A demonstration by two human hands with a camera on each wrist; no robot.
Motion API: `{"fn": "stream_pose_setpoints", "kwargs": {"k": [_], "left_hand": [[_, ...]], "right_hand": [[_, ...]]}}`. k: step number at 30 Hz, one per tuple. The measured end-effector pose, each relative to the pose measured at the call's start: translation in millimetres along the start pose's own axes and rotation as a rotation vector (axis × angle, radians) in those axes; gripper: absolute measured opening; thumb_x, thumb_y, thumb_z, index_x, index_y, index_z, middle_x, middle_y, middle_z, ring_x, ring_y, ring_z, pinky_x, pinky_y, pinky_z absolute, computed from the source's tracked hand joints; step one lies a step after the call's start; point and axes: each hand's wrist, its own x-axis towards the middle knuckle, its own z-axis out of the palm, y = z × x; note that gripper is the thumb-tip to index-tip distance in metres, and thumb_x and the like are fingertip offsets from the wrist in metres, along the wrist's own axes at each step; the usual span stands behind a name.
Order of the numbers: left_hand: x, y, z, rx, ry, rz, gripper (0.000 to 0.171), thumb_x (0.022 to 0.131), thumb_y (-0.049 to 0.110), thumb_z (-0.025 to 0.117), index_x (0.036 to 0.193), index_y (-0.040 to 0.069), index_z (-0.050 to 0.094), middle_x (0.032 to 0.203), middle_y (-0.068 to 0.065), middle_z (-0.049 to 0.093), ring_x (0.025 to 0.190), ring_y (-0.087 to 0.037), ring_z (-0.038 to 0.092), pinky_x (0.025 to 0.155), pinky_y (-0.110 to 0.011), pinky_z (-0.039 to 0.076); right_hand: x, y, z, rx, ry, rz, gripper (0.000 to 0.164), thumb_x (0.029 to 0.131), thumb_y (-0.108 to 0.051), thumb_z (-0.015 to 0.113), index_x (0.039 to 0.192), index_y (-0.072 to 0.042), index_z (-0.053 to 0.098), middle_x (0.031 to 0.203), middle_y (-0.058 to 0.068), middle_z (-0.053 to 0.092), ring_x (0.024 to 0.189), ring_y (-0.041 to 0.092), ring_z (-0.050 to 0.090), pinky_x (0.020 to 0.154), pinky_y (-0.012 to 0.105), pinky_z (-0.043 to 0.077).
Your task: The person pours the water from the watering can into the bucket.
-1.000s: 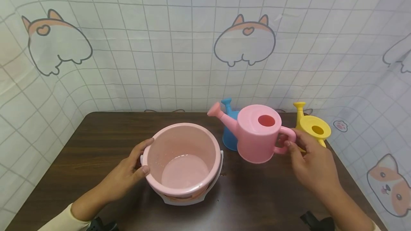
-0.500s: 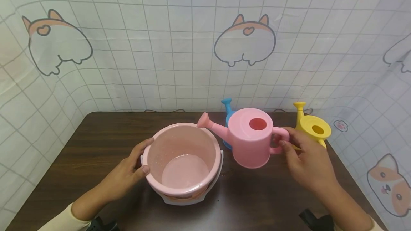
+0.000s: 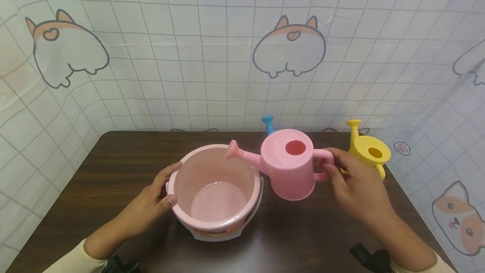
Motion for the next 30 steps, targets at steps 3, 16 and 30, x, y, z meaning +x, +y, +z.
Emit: {"fn": "stream_pose_setpoints", "kwargs": {"k": [3,16,30], "left_hand": [[0.2,0.3,-0.1,0.0,0.0,-0.003,0.07,0.101,0.033,0.06,0.161,0.031,0.022,0.128,-0.003,0.064,0.101,-0.009,0.065,0.082,-0.042,0.054],[-0.2,-0.2,0.1,0.002,0.009,0.027,0.068,0.103,0.034,0.059,0.16,0.026,0.024,0.129,-0.006,0.064,0.101,-0.012,0.066,0.079,-0.038,0.054],[0.0,0.7,0.8,0.001,0.004,-0.004,0.071,0.101,0.029,0.061,0.161,0.029,0.022,0.129,-0.005,0.064,0.1,-0.009,0.066,0.08,-0.042,0.055]], "right_hand": [[2,-1,1,-0.006,0.0,-0.015,0.041,0.085,0.008,0.076,0.121,-0.012,0.071,0.1,0.0,0.074,0.087,-0.012,0.056,0.082,0.003,0.041],[8,-5,1,0.004,-0.017,-0.063,0.046,0.082,0.011,0.078,0.123,-0.011,0.072,0.1,0.001,0.072,0.091,-0.005,0.054,0.083,0.004,0.041],[23,-10,-5,-0.044,-0.052,-0.194,0.05,0.077,0.012,0.081,0.122,-0.006,0.071,0.096,0.002,0.074,0.08,0.007,0.061,0.074,0.006,0.046]]}}
